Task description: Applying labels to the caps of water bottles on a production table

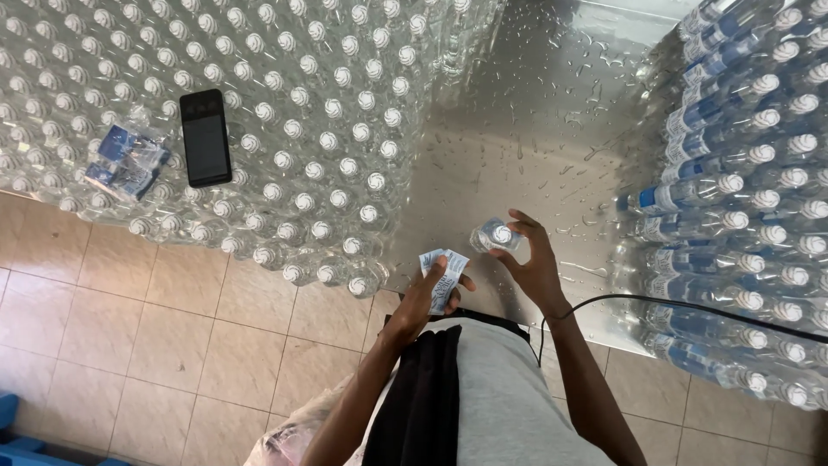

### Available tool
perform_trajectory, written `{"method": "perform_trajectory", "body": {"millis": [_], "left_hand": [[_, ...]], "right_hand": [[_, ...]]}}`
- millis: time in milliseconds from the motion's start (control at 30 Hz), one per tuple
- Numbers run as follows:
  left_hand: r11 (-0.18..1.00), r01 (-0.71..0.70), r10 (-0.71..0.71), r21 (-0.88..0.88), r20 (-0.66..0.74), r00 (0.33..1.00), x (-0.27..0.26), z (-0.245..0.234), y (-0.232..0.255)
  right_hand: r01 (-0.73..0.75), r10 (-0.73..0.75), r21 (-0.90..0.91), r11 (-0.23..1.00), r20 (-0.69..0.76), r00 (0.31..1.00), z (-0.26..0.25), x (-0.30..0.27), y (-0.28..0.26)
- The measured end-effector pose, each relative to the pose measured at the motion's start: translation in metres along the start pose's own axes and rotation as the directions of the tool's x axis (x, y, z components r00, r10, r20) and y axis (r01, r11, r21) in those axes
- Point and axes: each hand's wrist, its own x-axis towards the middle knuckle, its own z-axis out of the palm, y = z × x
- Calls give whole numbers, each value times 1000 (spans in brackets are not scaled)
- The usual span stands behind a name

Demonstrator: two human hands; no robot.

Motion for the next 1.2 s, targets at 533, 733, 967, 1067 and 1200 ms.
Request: {"method": "perform_trajectory", "body": {"millis": [533,733,967,1067,1200], "left_hand": [[999,5,-4,-44,5,1000,-11,-4,7],[999,-16,15,-44,-2,1000,-17,-12,4],[998,13,-13,-62,-8,1000,-28,-29,4],[998,12,-13,-56,-15,1000,-37,-33,8],[999,35,-35,-15,17,999,-41,-50,4]], "right_hand": [[-325,355,-186,927,155,922,36,-14,60],[-194,226,-256,947,100,969,73,-11,91],[-458,487,-211,863,111,867,76,-11,56],[-500,530,-220,838,102,842,70,-2,33],[-525,549,-193,829,101,829,72,-4,44]]}}
